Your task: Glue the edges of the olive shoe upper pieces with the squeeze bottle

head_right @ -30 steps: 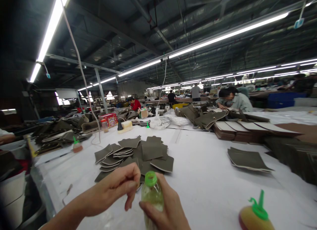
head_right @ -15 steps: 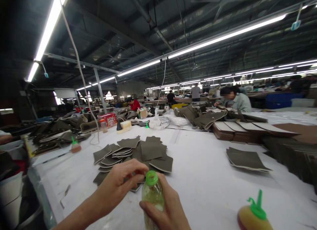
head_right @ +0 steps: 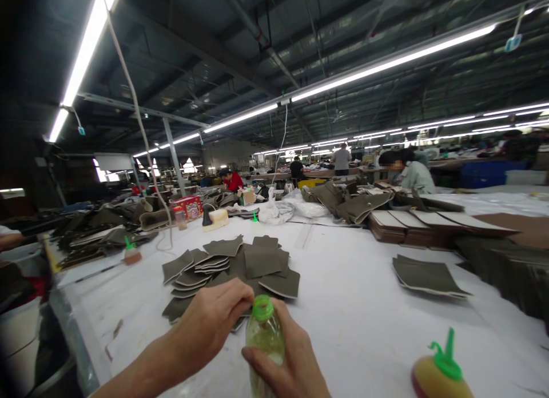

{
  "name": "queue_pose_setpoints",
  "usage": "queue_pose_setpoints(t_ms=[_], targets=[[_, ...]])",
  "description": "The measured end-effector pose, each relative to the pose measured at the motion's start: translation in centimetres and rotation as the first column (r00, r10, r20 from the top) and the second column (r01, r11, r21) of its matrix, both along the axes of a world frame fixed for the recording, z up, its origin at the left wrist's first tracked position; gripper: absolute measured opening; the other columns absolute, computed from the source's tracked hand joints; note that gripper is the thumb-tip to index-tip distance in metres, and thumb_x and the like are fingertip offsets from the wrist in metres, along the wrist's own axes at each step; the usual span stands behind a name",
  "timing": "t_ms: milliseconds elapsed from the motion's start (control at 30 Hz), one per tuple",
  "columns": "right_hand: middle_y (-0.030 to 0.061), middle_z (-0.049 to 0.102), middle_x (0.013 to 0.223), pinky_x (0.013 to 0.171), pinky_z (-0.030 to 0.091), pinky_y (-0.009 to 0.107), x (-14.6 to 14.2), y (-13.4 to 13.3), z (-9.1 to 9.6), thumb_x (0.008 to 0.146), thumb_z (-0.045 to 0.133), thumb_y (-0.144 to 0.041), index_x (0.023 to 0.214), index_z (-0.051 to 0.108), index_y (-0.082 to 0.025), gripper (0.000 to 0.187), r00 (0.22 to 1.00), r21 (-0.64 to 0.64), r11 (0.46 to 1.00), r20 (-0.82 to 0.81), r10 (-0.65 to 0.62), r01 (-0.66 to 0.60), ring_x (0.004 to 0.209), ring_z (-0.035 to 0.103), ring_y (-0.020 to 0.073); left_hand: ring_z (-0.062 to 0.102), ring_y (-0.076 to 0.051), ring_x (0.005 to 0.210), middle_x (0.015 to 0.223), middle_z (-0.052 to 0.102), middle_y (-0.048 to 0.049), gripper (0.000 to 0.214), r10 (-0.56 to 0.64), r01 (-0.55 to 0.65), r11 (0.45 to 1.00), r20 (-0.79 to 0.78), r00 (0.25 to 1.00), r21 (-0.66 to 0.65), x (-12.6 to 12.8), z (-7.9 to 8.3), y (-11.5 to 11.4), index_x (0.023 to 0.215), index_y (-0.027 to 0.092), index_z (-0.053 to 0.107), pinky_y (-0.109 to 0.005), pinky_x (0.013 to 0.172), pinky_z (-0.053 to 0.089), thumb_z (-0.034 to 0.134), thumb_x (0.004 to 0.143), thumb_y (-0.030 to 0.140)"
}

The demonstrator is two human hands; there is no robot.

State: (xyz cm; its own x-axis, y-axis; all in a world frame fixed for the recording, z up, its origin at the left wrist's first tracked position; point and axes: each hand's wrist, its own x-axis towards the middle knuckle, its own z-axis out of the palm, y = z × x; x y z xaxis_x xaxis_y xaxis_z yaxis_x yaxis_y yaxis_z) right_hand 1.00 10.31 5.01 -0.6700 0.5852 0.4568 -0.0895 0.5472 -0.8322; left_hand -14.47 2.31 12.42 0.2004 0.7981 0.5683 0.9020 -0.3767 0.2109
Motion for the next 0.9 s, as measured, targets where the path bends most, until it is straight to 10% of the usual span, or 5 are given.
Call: queue_pose_setpoints(t_ms=[300,567,900], targets=[[-0.0013,0.063,0.095,0.072,0.045,0.026,-0.1,-0.7,0.7,0.073,0.059,-0.022,0.113,0.051,-0.022,0.041,0.999,-0.02,1.0,-0.046,-0.006,0.005,0.079,0.057,0.0165,0.045,-0.011,0.065,0.072,0.051,0.0028,0.016,0.021,0.065,0.965,0.322,0.946,-0.255,0.5,0.9,-0.9,0.078,0.02,0.045,-0.024,0.06,0.034,0.038,0.093,0.023],[0.0026,0.063,0.1,0.076,0.044,0.03,0.2,0.2,0.0,0.076,0.062,-0.031,0.117,0.047,-0.021,0.044,0.996,-0.039,0.997,0.065,-0.062,0.065,0.086,0.058,0.0207,0.05,-0.01,0.062,0.066,0.054,0.0025,0.017,0.06,0.25,0.926,0.762,0.645,-0.284,0.2,1.4,-1.4,0.081,0.017,0.052,-0.022,0.058,0.043,0.049,0.089,0.032],[0.0003,0.06,0.106,0.076,0.043,0.028,0.1,0.2,0.0,0.076,0.061,-0.023,0.121,0.045,-0.024,0.048,1.0,-0.012,1.0,0.003,-0.002,0.002,0.089,0.056,0.0188,0.058,-0.011,0.086,0.092,0.061,-0.0007,0.017,-0.057,0.148,0.975,0.458,0.887,-0.164,0.3,1.1,-0.3,0.093,0.022,0.069,-0.022,0.078,0.044,0.053,0.089,0.02]])
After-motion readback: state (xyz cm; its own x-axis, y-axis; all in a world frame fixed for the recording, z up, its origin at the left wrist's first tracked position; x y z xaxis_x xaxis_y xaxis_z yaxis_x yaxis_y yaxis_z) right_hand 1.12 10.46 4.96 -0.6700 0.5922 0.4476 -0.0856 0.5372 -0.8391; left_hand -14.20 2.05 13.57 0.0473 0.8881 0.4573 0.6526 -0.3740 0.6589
